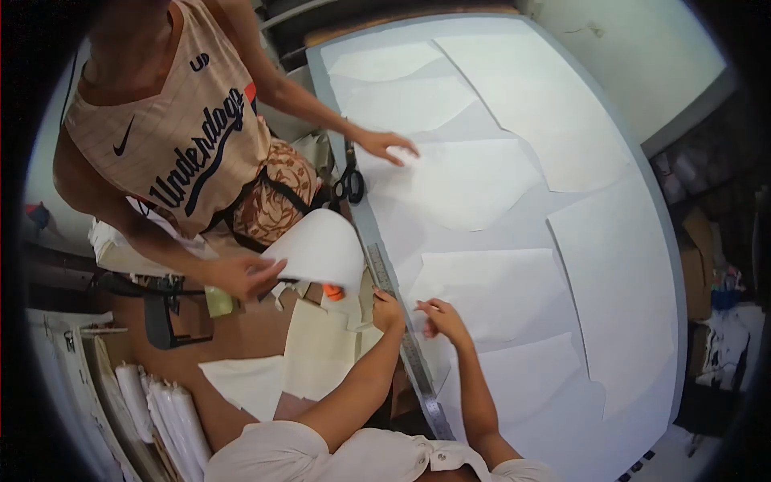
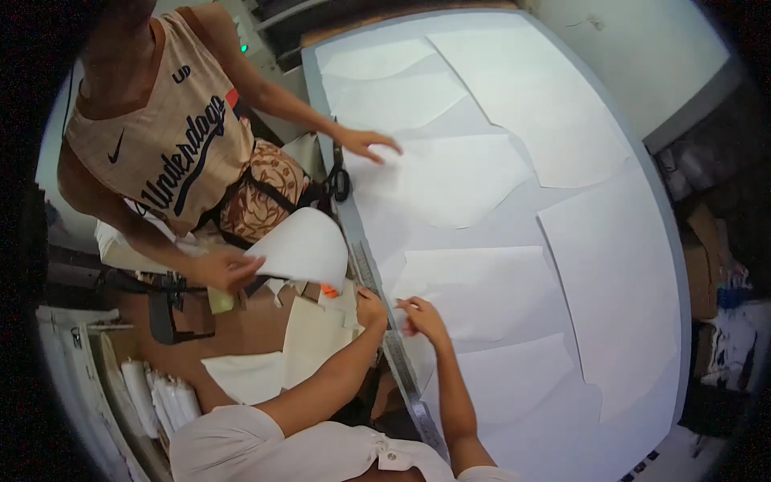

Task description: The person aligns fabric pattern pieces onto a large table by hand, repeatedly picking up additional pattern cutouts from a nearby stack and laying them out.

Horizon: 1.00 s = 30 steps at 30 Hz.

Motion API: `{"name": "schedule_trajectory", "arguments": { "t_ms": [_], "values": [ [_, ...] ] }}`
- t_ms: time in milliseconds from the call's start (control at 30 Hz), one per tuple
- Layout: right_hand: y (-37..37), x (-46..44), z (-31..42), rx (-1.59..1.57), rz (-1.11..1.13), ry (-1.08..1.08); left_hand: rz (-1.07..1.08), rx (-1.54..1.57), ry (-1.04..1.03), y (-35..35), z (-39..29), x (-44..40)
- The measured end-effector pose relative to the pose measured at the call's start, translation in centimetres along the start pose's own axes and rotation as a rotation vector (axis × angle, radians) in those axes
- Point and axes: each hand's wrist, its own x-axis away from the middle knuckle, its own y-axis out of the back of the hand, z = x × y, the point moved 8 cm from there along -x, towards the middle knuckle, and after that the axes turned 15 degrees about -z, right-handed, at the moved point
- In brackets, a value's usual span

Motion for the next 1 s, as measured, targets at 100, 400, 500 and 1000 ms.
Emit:
{"name": "schedule_trajectory", "arguments": {
  "t_ms": [100,400,500,1000],
  "values": [
    [5.7,3.3,1.0,0.049,-0.165,0.008,-0.069,0.183,-0.039,0.7,-0.5,0.2],
    [12.2,12.9,-0.4,-0.190,-0.569,0.042,0.026,1.030,-0.751,13.5,-16.3,3.7],
    [10.5,15.6,-5.4,-0.320,-0.631,-0.006,0.016,0.938,-0.890,18.4,-23.2,-0.1],
    [7.6,24.7,-11.7,-0.620,-0.808,0.146,0.700,1.037,-0.956,24.0,-29.4,0.9]
  ]
}}
